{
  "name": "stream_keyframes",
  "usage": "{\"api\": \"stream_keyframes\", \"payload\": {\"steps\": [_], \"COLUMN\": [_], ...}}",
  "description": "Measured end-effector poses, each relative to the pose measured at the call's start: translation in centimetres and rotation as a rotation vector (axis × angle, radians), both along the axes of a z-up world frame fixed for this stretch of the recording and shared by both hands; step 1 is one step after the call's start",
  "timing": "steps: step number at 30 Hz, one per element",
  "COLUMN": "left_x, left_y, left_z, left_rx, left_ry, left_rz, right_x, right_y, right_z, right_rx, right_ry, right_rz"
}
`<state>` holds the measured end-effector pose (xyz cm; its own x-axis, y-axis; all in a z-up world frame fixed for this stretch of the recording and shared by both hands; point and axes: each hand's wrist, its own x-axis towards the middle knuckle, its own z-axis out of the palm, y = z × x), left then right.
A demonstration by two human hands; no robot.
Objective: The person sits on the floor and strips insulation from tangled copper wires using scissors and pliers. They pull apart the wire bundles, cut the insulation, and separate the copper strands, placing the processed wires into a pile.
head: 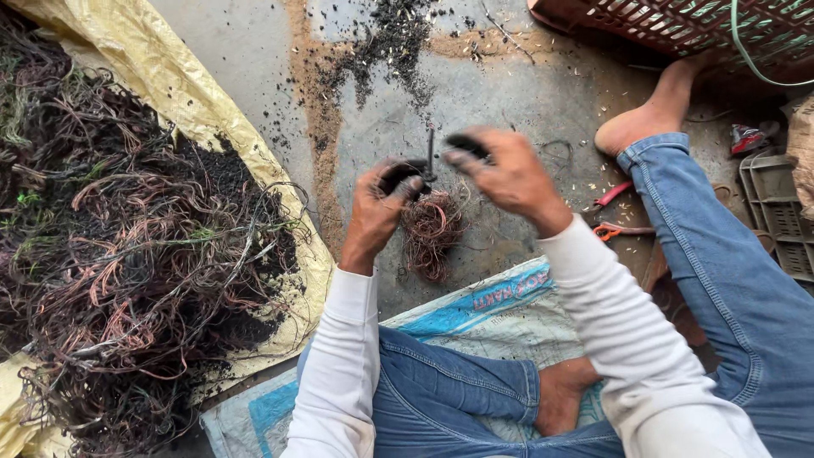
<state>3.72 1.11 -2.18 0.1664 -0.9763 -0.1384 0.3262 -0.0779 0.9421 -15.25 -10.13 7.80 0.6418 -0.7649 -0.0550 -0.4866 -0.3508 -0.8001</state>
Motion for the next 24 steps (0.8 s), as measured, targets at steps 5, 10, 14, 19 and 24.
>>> {"api": "stream_keyframes", "payload": {"steps": [5, 10, 14, 19, 24], "left_x": [-0.5, -1.5, -1.9, -2.2, -1.1], "left_y": [0.0, -0.1, -0.1, -0.4, -0.5], "left_z": [0.7, 1.4, 1.0, -0.4, -0.1], "left_rx": [-0.069, -0.077, -0.102, -0.027, 0.024], "left_ry": [0.068, -0.091, -0.253, 0.102, 0.231], "left_rz": [-0.023, 0.047, 0.118, 0.291, 0.343], "right_x": [2.5, 1.6, 1.9, 1.6, 0.1], "right_y": [0.9, 1.3, 1.9, 2.9, 3.7], "right_z": [-0.7, -1.0, -1.3, -2.1, -3.1], "right_rx": [0.132, 0.01, -0.099, 0.047, -0.187], "right_ry": [-0.094, -0.079, -0.108, -0.084, -0.156], "right_rz": [-0.046, -0.057, -0.069, -0.256, -0.321]}}
